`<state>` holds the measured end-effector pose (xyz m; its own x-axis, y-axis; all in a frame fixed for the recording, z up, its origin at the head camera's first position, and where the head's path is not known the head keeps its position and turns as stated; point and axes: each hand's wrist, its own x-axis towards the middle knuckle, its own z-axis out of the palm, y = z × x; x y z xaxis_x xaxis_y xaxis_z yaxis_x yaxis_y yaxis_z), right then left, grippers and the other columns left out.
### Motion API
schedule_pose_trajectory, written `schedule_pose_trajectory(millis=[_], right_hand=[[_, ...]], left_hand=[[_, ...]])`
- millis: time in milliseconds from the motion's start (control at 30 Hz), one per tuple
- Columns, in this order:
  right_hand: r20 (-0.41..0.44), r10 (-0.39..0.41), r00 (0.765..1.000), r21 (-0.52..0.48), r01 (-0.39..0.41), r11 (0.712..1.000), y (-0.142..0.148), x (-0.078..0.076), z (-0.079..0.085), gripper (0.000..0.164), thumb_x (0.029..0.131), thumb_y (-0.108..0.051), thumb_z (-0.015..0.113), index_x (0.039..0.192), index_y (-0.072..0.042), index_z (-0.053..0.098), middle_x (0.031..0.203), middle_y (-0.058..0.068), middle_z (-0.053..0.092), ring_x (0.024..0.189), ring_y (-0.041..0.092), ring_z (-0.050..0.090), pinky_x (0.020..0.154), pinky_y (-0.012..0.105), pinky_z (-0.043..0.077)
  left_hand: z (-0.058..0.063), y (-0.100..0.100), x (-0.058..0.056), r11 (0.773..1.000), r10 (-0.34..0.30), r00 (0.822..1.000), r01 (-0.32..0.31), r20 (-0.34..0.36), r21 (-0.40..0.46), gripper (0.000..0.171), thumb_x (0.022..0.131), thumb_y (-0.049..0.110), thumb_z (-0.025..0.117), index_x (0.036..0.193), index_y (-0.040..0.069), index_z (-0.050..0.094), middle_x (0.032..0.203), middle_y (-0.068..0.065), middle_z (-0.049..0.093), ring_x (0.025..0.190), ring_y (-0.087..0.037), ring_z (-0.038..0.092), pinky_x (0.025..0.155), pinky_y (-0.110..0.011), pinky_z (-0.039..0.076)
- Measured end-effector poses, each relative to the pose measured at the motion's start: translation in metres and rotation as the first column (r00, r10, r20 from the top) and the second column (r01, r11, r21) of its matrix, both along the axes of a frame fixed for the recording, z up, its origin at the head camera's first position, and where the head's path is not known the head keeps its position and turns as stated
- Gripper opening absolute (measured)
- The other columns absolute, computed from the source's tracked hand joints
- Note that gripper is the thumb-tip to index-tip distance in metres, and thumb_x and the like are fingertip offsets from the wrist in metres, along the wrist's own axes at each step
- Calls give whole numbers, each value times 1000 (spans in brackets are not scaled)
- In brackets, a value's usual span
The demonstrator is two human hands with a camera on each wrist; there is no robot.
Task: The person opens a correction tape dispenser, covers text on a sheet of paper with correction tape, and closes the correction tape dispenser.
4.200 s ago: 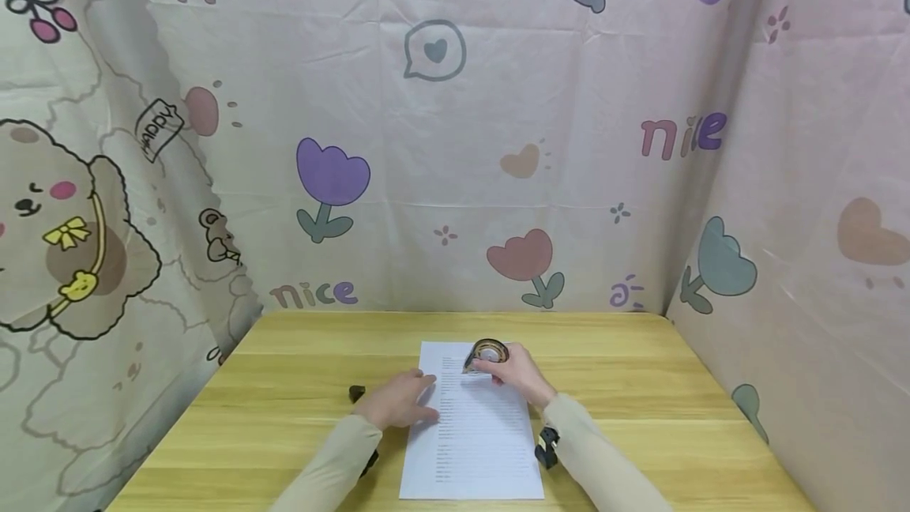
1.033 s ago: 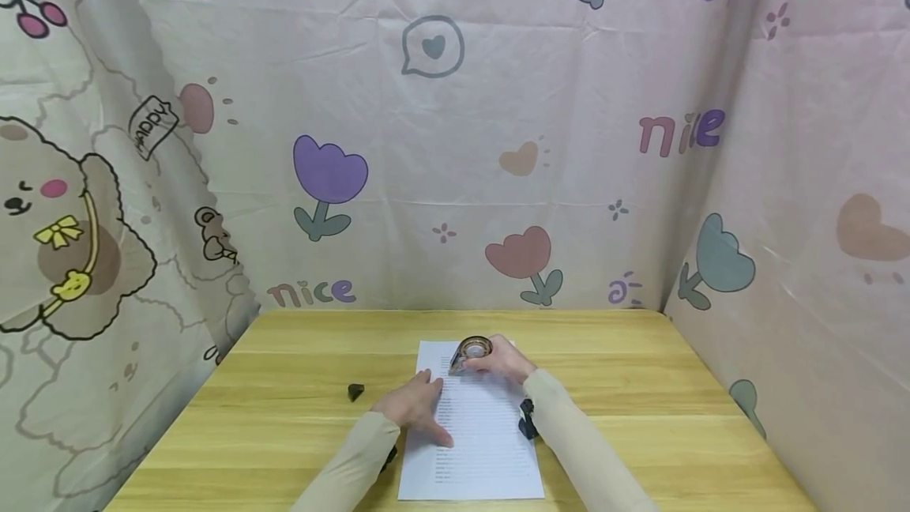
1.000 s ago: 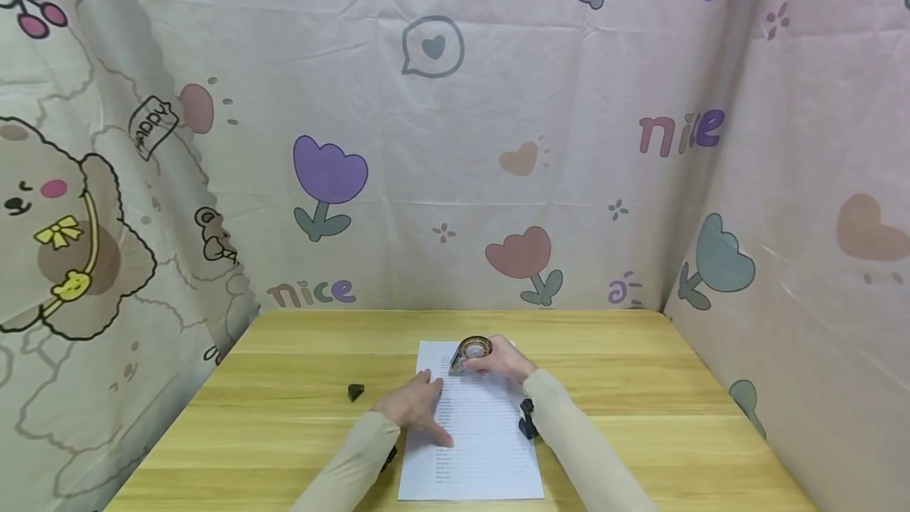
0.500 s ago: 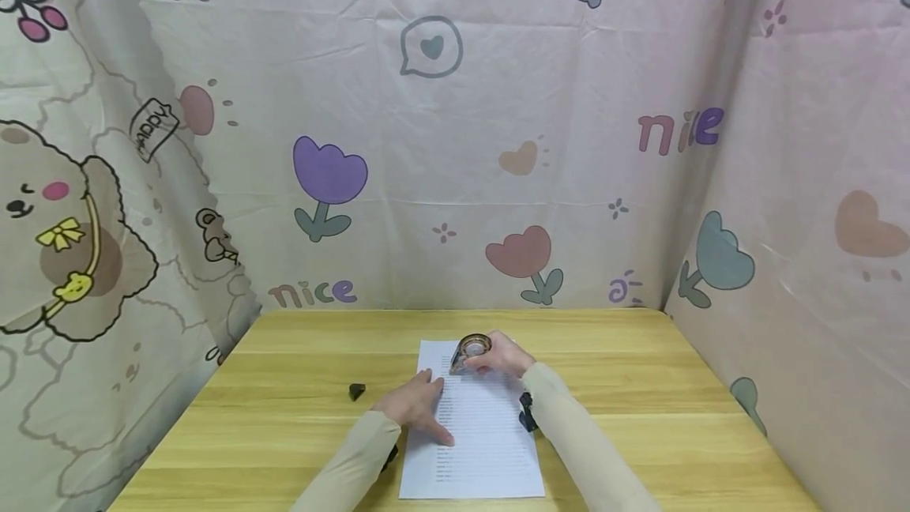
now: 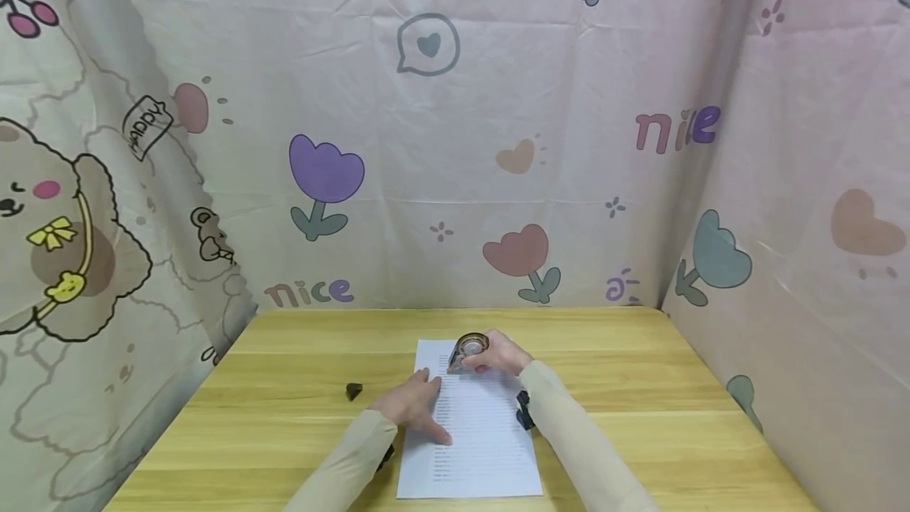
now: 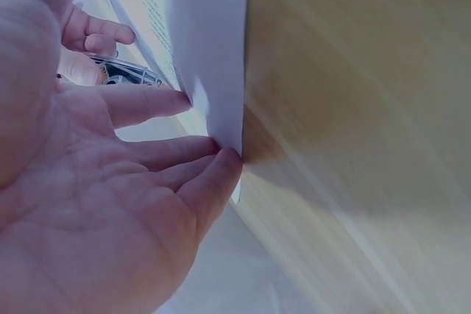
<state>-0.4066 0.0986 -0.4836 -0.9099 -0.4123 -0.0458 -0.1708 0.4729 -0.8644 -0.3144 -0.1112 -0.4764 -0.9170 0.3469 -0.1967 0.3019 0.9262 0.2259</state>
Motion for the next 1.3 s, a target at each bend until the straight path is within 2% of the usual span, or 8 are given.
schedule_pose_trajectory(millis=[167, 467, 867, 1300], right_hand=[[0, -2, 1000, -1, 2, 1000, 0, 1, 1, 17, 81, -8, 79, 96, -4, 74, 85, 8, 74, 69, 13, 62, 64, 26, 56], [2, -3, 1000, 4, 3, 1000, 2, 1, -2, 17, 80, -11, 81, 95, -5, 74, 82, 3, 74, 69, 12, 63, 64, 25, 56], [0, -8, 1000, 34, 8, 999, 5, 1, 0, 19, 79, -14, 81, 95, -5, 73, 79, 3, 73, 65, 12, 61, 62, 23, 51], [2, -2, 1000, 40, 2, 999, 7, -3, 0, 21, 79, -14, 82, 96, -5, 74, 80, 2, 73, 65, 11, 62, 62, 22, 51]], left_hand=[[0, 1, -1, 1000, -9, 1000, 9, -1, -5, 111, 61, 61, 85, 145, 2, 44, 153, -27, 34, 141, -40, 37, 114, -56, 36], [4, 2, 2, 1000, -1, 1000, 1, 11, -12, 111, 61, 61, 84, 145, 2, 44, 154, -26, 34, 142, -39, 36, 114, -55, 36], [0, 0, 0, 1000, -6, 1000, 6, 7, 1, 113, 60, 63, 84, 146, 2, 43, 154, -26, 34, 141, -39, 37, 114, -55, 36], [1, 0, 0, 1000, 7, 1000, -7, 9, -7, 112, 60, 63, 84, 147, 4, 43, 154, -25, 34, 142, -39, 36, 114, -56, 36]])
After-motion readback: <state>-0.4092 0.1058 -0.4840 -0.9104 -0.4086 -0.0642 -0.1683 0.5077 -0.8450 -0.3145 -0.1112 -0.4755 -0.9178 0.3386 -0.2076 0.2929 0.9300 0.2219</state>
